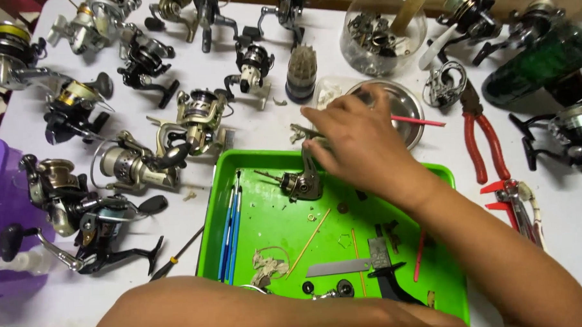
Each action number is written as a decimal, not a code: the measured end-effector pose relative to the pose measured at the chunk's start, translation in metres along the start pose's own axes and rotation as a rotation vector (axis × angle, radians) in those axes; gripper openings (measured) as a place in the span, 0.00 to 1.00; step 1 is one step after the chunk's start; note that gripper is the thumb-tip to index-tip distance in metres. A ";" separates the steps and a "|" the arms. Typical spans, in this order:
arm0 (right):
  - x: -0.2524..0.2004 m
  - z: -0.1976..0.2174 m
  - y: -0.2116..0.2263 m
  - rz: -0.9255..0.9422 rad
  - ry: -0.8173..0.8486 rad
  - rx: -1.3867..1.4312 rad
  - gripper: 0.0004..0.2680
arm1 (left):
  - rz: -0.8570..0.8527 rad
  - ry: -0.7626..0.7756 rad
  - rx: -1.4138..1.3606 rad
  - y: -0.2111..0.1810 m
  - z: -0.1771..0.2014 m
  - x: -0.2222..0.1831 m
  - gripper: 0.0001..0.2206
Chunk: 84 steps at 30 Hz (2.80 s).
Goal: The person is performing maintenance on a fishing reel, which involves using a screwdriver to remove screws, opening the casing, and applying lubricant to the internal components.
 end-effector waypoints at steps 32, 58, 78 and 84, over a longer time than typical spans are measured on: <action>-0.012 -0.022 -0.001 -0.020 -0.164 0.147 0.05 | -1.050 -1.235 0.638 -0.123 0.140 -0.082 0.09; -0.024 0.036 -0.034 -0.625 -0.131 0.823 0.08 | -0.237 -0.681 -0.002 -0.036 0.225 -0.032 0.36; -0.032 0.069 -0.019 -0.264 -0.213 0.475 0.12 | 0.073 -0.410 0.361 -0.020 0.193 -0.031 0.18; -0.103 0.106 -0.024 -0.360 -0.243 0.187 0.08 | 0.085 -0.434 0.307 -0.021 0.196 -0.029 0.27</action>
Point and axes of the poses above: each hand's wrist, its own x-axis towards the middle knuckle, its own z-axis out of the back of the hand, y = z × x, the point moved 7 cm from there along x, towards the middle knuckle, and after that the axes turned 9 degrees about -y, right-handed, at the moved point
